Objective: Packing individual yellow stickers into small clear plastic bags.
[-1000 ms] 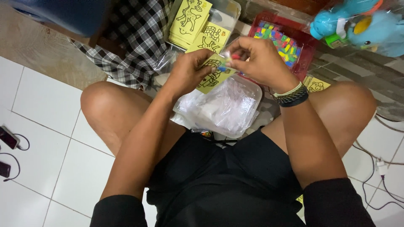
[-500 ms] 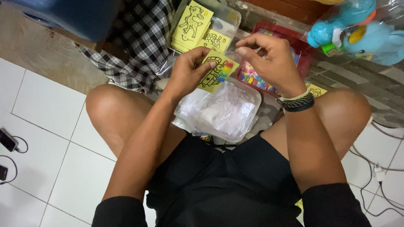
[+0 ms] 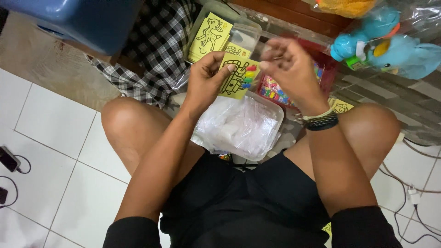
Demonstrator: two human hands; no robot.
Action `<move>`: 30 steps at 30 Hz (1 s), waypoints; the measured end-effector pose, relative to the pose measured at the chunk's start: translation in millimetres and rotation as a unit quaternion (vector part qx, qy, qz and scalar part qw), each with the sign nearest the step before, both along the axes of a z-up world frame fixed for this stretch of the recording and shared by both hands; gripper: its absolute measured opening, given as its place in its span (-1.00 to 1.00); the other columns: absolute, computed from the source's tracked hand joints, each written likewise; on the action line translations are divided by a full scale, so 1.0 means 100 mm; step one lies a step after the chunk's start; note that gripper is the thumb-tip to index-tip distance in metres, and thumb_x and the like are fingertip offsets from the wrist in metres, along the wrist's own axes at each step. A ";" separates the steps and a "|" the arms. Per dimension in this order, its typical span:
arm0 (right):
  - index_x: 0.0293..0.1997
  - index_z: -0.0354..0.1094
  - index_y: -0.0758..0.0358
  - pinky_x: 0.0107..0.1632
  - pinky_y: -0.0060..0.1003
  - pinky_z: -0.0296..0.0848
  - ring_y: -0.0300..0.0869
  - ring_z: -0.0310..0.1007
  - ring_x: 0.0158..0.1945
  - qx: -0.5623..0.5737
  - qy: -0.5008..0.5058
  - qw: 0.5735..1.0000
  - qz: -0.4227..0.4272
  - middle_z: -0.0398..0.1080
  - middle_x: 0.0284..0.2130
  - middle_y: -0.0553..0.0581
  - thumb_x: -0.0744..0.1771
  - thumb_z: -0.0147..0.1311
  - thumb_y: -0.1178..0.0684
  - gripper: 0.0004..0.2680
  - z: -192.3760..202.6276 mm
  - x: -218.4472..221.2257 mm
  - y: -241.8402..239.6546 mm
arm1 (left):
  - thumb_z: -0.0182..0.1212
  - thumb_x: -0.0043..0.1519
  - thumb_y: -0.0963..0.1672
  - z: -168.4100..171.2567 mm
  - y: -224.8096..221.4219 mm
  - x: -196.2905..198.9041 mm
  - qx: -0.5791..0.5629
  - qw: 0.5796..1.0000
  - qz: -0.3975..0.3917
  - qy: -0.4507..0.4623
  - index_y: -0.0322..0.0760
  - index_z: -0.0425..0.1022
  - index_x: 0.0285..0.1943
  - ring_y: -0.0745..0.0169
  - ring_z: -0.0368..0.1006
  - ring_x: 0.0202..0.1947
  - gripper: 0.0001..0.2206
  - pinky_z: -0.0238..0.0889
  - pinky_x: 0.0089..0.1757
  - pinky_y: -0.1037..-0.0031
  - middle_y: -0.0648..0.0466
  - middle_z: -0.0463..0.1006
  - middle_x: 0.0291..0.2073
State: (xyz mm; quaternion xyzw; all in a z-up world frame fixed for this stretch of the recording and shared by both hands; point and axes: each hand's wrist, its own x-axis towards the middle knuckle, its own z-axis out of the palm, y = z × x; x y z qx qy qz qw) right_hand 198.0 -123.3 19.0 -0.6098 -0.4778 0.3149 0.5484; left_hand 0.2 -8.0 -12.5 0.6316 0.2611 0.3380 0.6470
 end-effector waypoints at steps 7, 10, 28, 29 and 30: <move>-0.19 0.49 0.36 -0.36 -0.51 0.17 -0.39 0.15 -0.45 -0.007 -0.019 1.000 0.010 0.37 -0.49 0.01 0.41 0.13 0.25 -0.96 -0.12 -0.08 0.03 | 0.29 0.31 -0.17 -0.07 -0.03 0.08 -0.009 0.999 0.019 -0.036 -0.31 0.60 -0.03 0.49 0.50 -0.34 -0.88 0.43 -0.26 0.65 0.03 0.69 -0.29; -0.18 0.50 0.36 -0.31 -0.43 0.20 -0.32 0.17 -0.44 0.016 0.001 1.000 0.002 0.37 -0.52 0.11 0.45 0.09 0.22 -0.91 -0.17 -0.07 0.05 | 0.28 0.34 -0.13 -0.06 -0.04 0.12 -0.009 0.998 0.044 -0.042 -0.23 0.64 -0.07 0.56 0.47 -0.34 -0.90 0.45 -0.27 0.64 0.07 0.70 -0.33; 0.37 0.13 0.27 0.05 -0.42 0.52 -0.21 0.48 -0.05 0.070 0.032 0.997 0.010 0.49 -0.01 0.23 0.37 0.10 0.40 -0.59 -0.15 -0.10 0.11 | 0.21 0.30 -0.31 0.08 0.07 0.00 0.123 0.989 0.035 0.072 -0.27 0.55 0.11 0.52 0.17 -0.53 -0.76 0.10 -0.45 0.66 0.27 0.34 -0.51; 0.28 0.27 0.33 0.07 -0.44 0.51 -0.23 0.46 -0.05 0.056 0.024 0.997 0.048 0.46 0.00 0.19 0.36 0.11 0.37 -0.66 -0.10 -0.12 0.07 | 0.20 0.30 -0.31 0.07 0.06 0.00 0.105 0.993 0.021 0.059 -0.28 0.55 0.11 0.53 0.15 -0.53 -0.76 0.08 -0.45 0.68 0.28 0.29 -0.52; 0.28 0.27 0.33 0.07 -0.44 0.51 -0.23 0.46 -0.05 0.055 0.025 0.997 0.045 0.46 0.00 0.19 0.36 0.11 0.37 -0.66 -0.09 -0.13 0.07 | 0.20 0.30 -0.31 0.08 0.04 0.00 0.104 0.993 0.019 0.060 -0.28 0.55 0.11 0.53 0.15 -0.53 -0.76 0.08 -0.45 0.68 0.28 0.29 -0.52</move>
